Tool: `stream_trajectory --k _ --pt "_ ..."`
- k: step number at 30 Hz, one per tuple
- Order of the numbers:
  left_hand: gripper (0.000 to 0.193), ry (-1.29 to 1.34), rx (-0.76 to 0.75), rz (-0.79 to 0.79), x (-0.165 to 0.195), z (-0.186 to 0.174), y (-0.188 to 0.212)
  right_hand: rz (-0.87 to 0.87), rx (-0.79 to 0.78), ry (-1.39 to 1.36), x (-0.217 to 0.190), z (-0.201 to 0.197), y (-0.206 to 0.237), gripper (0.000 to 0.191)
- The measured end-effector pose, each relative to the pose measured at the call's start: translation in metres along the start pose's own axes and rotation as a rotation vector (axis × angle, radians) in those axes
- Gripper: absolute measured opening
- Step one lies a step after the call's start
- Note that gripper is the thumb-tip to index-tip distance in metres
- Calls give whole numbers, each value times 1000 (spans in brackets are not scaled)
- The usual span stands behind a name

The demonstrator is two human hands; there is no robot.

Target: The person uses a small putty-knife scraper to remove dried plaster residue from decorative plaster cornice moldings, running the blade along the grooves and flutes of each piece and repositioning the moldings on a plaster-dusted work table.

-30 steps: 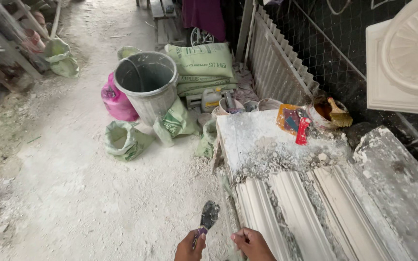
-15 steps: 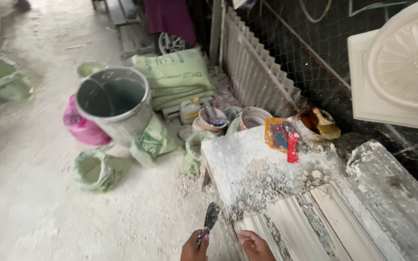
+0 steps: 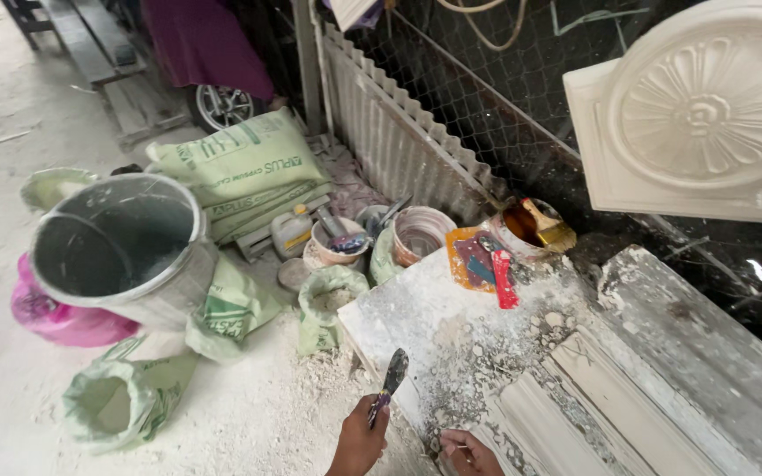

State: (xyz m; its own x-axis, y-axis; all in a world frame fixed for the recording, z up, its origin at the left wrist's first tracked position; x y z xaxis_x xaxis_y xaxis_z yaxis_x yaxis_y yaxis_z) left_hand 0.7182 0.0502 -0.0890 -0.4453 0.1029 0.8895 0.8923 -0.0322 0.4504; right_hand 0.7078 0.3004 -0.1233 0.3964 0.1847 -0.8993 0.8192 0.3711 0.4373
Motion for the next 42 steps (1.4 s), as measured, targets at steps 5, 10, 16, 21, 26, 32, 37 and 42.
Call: stream_trajectory --k 5,10,16,21,26,32,37,42 --pt "34 -188 53 172 28 -7 -18 -6 7 -4 -2 -4 11 40" --pt "45 -395 42 221 75 -17 -67 -22 136 -92 7 -21 36 37" --pt "59 -696 252 503 157 -33 -132 -82 232 -53 18 -37 69 34" --pt "46 -1045 161 104 171 -11 -165 -127 314 -3 29 -52 98 32" --pt "57 -1352 226 110 161 38 -141 -75 361 -40 35 -59 109 30" --pt "59 -1084 53 304 148 55 -120 -4 339 -30 16 -55 95 34" --pt "40 40 80 250 163 -25 -158 -57 292 39 -2 -55 86 35" --pt "23 612 158 -217 111 -29 -160 -9 241 49 6 -47 77 34"
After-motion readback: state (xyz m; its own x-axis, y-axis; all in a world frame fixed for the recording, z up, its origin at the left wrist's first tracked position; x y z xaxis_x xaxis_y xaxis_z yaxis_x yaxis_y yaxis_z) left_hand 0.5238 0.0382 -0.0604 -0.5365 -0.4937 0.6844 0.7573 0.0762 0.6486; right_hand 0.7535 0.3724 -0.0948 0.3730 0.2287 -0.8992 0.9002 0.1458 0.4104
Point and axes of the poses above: each hand's wrist, its own y-axis away from the middle knuckle, its own z-axis out of the palm, x = y × z, the point moved 6 cm from there along -y, towards the middle knuckle, and after that the axes turned 10 degrees about -x, right-handed, at the moved point
